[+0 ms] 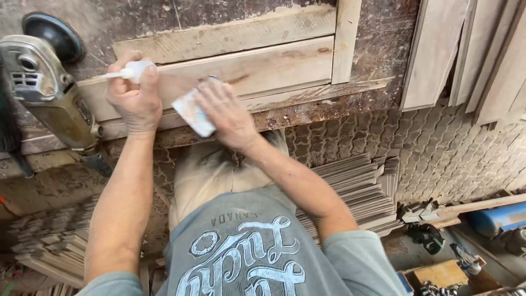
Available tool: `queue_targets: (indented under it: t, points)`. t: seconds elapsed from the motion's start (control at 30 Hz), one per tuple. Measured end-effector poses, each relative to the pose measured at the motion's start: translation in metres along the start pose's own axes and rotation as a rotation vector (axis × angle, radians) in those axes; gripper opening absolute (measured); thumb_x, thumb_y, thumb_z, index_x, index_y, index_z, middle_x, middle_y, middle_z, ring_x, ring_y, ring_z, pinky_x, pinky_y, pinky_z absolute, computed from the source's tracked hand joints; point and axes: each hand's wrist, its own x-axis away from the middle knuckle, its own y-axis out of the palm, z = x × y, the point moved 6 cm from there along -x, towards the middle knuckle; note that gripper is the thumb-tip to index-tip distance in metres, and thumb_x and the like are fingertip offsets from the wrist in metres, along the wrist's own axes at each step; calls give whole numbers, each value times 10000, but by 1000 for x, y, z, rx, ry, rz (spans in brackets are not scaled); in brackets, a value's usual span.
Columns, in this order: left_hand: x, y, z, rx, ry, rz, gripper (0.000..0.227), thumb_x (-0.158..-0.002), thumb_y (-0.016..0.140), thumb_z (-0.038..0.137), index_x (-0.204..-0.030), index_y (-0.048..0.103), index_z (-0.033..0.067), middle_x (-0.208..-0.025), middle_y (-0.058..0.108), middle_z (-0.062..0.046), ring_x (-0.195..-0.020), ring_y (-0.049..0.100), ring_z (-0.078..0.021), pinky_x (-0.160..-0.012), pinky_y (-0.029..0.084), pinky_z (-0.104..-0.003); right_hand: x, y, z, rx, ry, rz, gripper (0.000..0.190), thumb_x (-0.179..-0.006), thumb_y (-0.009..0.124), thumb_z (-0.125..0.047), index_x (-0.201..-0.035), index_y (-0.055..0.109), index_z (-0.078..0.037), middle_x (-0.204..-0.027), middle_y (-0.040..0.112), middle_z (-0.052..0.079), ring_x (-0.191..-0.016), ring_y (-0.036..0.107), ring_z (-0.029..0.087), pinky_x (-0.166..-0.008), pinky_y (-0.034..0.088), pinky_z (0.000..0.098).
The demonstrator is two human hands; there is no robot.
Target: Sanding wood boards with a power sander and applying adhesive or filler to wood surfaces.
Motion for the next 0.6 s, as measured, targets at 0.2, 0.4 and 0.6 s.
queue_targets:
  t: [0.2, 0.4, 0.6]
  points:
    - [8, -22, -29, -181, 60, 7, 312, -1111, 632, 269, -1330, 585, 52, -1105, 708, -177, -869, 685, -244, -704, 605, -344, 47, -73, 113, 346, 119, 361, 577, -981, 838, -75, -1470, 536, -134, -1482, 568, 140, -1162, 756, 221, -877, 701, 277]
    - [9, -28, -33, -96, 76, 1, 288, -1135, 589, 274, -1315, 583, 50, -1127, 697, -182, -866, 672, -231, -706, 615, -345, -12, -10, -20, -118, -56, 237, 685, -855, 802, 22, -1461, 549, -173, -1427, 598, 163, -1266, 603, 376, -1046, 586, 470]
    - [-6, -26, -27, 180, -110, -65, 275, -1018, 644, 50, -1270, 591, -45, -1176, 625, -156, -1020, 590, -238, -946, 484, -333, -30, -12, -11, 120, -146, -177, 593, -1030, 605, -189, -1599, 441, -167, -1673, 295, 57, -1562, 175, 267, -1309, 57, 496]
